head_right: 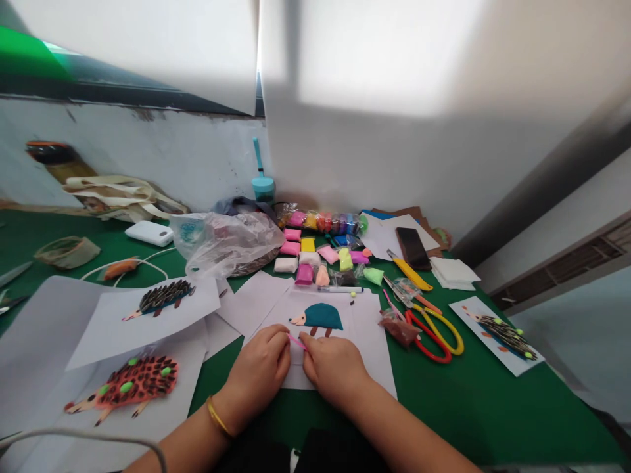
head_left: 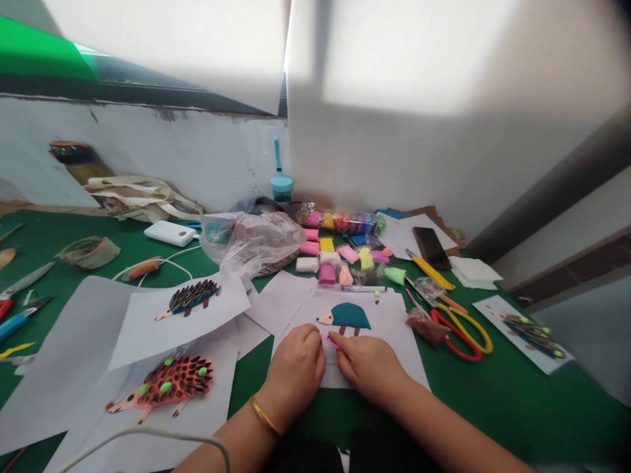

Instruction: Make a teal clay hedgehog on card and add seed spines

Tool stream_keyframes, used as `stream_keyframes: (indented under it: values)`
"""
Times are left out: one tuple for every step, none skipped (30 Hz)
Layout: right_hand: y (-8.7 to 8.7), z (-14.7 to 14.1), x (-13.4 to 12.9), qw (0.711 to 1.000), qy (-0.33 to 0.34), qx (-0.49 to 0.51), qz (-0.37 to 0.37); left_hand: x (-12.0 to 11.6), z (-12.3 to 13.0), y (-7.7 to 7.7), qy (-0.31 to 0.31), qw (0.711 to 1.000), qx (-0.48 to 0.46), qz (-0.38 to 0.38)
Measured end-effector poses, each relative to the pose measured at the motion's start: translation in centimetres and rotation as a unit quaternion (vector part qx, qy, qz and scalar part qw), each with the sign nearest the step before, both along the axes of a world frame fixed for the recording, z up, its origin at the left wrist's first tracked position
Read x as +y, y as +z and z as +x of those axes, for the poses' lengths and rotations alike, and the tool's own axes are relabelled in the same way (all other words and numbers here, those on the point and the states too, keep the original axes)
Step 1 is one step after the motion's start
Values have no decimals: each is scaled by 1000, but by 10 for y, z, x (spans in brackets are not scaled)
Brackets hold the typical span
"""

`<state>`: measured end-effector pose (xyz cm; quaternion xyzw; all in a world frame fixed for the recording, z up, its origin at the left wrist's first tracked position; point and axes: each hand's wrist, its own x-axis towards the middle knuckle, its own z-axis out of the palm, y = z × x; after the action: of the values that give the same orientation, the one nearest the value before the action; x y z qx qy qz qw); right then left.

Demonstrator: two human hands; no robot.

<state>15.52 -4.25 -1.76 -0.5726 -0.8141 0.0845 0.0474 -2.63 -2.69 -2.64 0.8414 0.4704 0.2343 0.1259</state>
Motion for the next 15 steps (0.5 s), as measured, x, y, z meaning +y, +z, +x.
stream_keyframes:
  values:
    - [1, 0, 0, 1000, -2, 3, -10, 0, 0, 0, 0, 1000, 1, -2]
    - [2, 1, -1, 1000, -2, 8, -19, 0, 0, 0, 0, 1000, 2, -4]
    - [3, 1, -2, 1000, -2, 14, -27, 1, 0, 0, -1, 1000, 4, -5]
    - [3, 2, -2, 999, -3, 19, -33, 1, 0, -1, -1, 1000, 5, -5]
    - [4, 2, -2, 999, -4, 23, -37, 1, 1, -1, -1, 1000, 6, -5]
    - [4, 2, -2, 999, -6, 23, -41, 1, 1, -2, 0, 1000, 7, -4]
    - [4, 1, -2, 999, -8, 22, -43, 1, 1, -2, 0, 1000, 9, -3]
    - [5, 1, -1, 999, -10, 20, -45, 1, 1, -2, 1, 1000, 10, -1]
    - [5, 1, -1, 999, -11, 19, -47, 0, 1, -3, 2, 1000, 10, 1]
    - [5, 1, 0, 999, -12, 20, -47, 0, 1, -3, 2, 1000, 10, 3]
    - [5, 1, 0, 998, -13, 23, -48, 0, 1, -3, 2, 1000, 9, 4]
    - [5, 1, 0, 998, -13, 28, -49, 0, 1, -3, 3, 1000, 9, 6]
    - [5, 2, -1, 998, -15, 33, -49, 0, 1, -3, 3, 1000, 8, 7]
    - [5, 2, -1, 998, -16, 38, -49, 0, 2, -3, 3, 1000, 9, 8]
    - [5, 2, -1, 998, -17, 41, -49, 0, 2, -3, 4, 1000, 9, 10]
